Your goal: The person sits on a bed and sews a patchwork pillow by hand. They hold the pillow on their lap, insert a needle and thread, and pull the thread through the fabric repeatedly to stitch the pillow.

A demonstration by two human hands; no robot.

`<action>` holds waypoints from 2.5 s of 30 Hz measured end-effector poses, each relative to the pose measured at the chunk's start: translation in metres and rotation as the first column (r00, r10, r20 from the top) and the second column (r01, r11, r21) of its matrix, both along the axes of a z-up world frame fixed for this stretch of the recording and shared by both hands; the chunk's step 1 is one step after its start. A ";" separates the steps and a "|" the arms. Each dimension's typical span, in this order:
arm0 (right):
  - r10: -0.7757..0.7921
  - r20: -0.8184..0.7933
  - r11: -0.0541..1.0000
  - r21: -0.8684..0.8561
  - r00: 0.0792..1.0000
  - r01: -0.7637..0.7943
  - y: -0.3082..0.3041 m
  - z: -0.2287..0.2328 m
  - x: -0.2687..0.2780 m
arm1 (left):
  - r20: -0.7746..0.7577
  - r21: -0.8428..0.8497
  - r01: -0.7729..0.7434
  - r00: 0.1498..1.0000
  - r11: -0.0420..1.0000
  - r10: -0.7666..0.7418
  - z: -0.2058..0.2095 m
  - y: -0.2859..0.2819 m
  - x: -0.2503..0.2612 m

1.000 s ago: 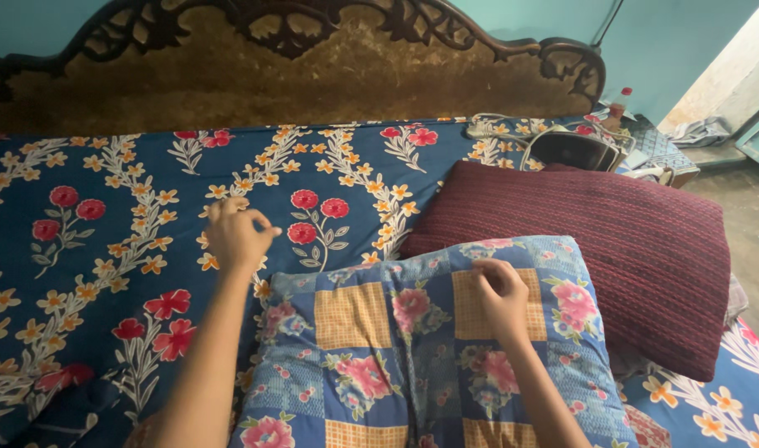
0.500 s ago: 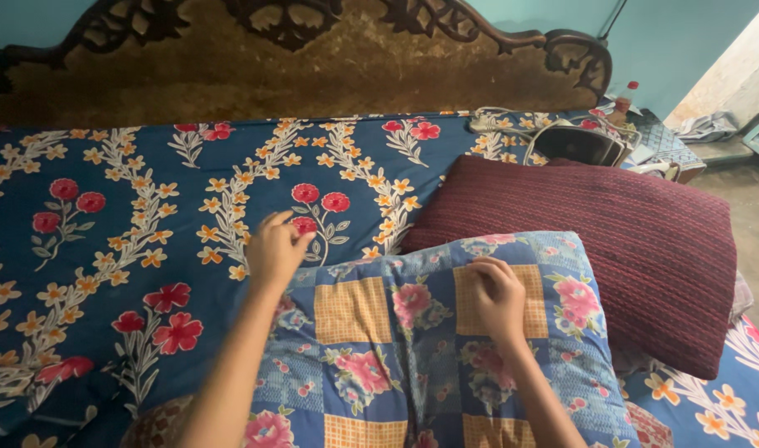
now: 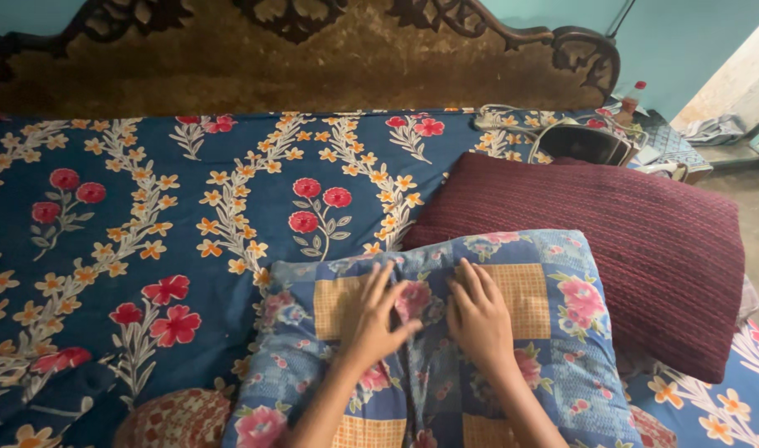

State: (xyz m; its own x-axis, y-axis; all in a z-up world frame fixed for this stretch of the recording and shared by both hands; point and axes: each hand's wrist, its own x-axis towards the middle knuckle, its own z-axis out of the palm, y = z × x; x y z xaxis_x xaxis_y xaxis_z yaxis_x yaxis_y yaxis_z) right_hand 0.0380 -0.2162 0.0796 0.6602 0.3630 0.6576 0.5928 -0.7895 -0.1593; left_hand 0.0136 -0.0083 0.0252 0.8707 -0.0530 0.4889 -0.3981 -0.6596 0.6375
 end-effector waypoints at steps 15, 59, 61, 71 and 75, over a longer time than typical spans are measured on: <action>0.223 -0.331 0.935 -0.195 0.917 -0.298 -0.005 0.013 -0.015 | -0.019 0.133 0.064 0.998 0.989 -0.062 0.021 -0.007 -0.025; 0.128 -0.204 0.981 -0.118 0.971 -0.154 0.019 -0.003 -0.024 | -0.017 0.174 0.111 0.994 0.979 -0.109 0.029 -0.005 -0.036; 0.133 -0.202 0.980 -0.118 0.970 -0.159 0.022 0.000 -0.019 | -0.022 0.169 0.103 0.995 0.980 -0.100 0.026 -0.006 -0.031; 0.052 -0.121 0.990 -0.124 0.991 -0.067 0.038 -0.016 -0.002 | -0.076 0.177 0.147 0.988 0.973 -0.136 0.017 -0.003 -0.011; 0.036 -0.080 0.993 -0.108 0.996 -0.044 0.040 -0.029 0.005 | -0.037 0.101 0.132 0.991 0.986 -0.129 0.014 -0.003 -0.012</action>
State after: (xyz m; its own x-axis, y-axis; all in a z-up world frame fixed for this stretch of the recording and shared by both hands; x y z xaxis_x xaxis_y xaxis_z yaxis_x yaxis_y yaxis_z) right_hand 0.0426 -0.1763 0.0509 0.6913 0.4573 0.5595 0.6135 -0.7805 -0.1202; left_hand 0.0017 -0.0113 0.0395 0.8672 -0.2154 0.4489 -0.4666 -0.6662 0.5818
